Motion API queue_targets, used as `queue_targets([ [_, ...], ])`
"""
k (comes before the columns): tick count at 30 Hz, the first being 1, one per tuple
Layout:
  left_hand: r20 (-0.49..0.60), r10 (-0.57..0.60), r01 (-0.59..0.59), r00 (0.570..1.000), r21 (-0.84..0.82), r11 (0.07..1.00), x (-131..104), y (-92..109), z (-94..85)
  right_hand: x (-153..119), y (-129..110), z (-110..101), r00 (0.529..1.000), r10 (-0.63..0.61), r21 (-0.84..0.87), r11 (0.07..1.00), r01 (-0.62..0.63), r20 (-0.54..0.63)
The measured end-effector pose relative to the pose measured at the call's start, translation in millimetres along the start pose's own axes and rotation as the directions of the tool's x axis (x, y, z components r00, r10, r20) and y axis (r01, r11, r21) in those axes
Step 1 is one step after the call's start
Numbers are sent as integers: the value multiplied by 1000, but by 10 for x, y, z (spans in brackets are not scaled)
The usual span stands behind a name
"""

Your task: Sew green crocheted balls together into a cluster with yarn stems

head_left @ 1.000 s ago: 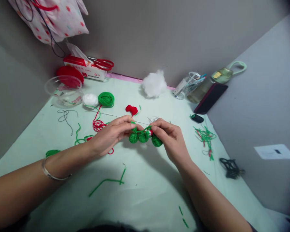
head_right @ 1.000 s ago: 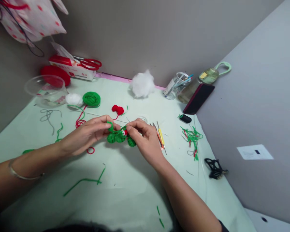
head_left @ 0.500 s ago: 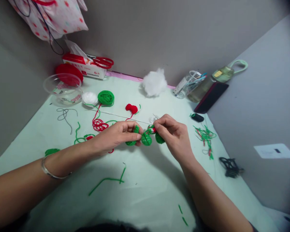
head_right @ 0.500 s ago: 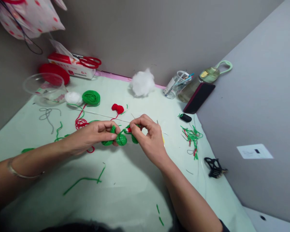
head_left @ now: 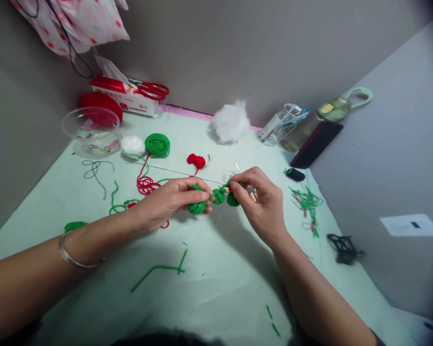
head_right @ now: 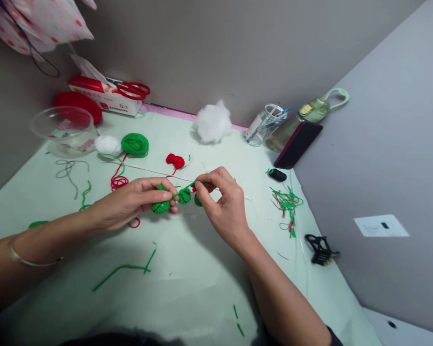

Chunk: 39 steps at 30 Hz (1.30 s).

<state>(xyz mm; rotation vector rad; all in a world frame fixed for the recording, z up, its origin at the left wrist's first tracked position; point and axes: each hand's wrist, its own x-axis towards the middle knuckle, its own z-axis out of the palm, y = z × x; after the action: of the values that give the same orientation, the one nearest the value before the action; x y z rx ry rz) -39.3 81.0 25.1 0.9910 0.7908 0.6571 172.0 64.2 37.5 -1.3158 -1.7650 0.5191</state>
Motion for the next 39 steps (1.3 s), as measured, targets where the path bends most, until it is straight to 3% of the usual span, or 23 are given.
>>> queue_targets([
  [6,-3,0,0,1000,20,1000,9,0,4,-3,12,-8,1000,-9,7,1000,9,29],
  [11,-14,17,-16,1000,42,999,17,-26,-10,-4,43,-13,997,67,90,993,-69,32],
  [17,-28,64,-60,998,119,991,19,-27,-21,8,5,-37,985,144,239,964,-118,-95],
  [24,-53,114,-103,992,177,979,46,-77,-65,94,71,-211,948,122,252,967,-46,-293],
  [30,-47,71,-62,996,165,984,58,-74,-55,64,60,-160,981,177,377,916,-135,-78],
  [39,-38,42,-39,998,82,996,32,-30,-20,-28,-33,14,953,256,498,812,-303,162],
])
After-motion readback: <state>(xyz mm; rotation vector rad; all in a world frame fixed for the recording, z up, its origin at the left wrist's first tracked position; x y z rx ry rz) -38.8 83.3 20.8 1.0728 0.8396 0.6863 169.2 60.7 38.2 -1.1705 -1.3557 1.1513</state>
